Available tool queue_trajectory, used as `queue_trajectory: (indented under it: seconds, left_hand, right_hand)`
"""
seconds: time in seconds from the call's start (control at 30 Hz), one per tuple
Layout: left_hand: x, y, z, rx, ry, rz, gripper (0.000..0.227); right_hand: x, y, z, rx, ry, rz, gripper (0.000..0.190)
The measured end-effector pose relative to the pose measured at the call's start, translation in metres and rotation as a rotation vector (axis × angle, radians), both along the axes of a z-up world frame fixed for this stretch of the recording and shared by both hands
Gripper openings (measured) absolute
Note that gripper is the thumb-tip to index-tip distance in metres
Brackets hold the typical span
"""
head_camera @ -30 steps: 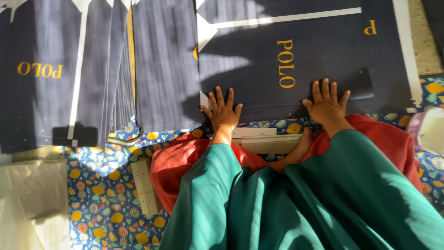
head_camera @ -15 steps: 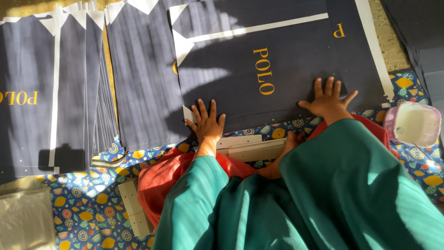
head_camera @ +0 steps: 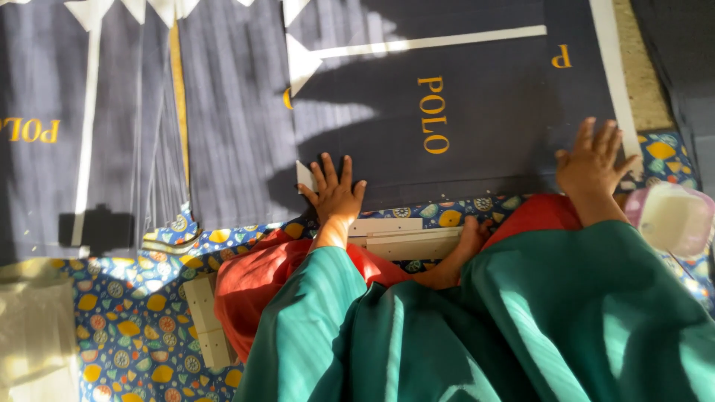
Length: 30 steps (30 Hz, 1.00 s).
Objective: The person applies glue to paper strips using a small stick and attaches them to large paper sheets, then folds the sheets.
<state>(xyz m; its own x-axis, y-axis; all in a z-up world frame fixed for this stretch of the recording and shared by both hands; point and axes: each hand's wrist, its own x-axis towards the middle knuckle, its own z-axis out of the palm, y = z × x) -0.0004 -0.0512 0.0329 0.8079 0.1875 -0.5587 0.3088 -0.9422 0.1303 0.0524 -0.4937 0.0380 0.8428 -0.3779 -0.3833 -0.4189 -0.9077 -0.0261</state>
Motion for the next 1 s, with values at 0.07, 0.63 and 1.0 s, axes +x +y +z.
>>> queue_trajectory:
  seconds: [0.07, 0.63, 1.0]
  left_hand:
    - [-0.002, 0.004, -0.001, -0.014, -0.004, 0.012, 0.072]
    - [-0.004, 0.005, -0.001, -0.003, -0.024, -0.010, 0.065]
    - [0.002, 0.011, 0.024, -0.231, -0.050, 0.074, 0.072]
  right_hand:
    - [0.006, 0.022, -0.013, -0.014, 0.084, 0.291, 0.075]
    - [-0.070, 0.294, -0.019, -0.107, 0.237, 0.976, 0.115]
    - [-0.085, 0.335, -0.015, -0.025, 0.229, 0.981, 0.094]
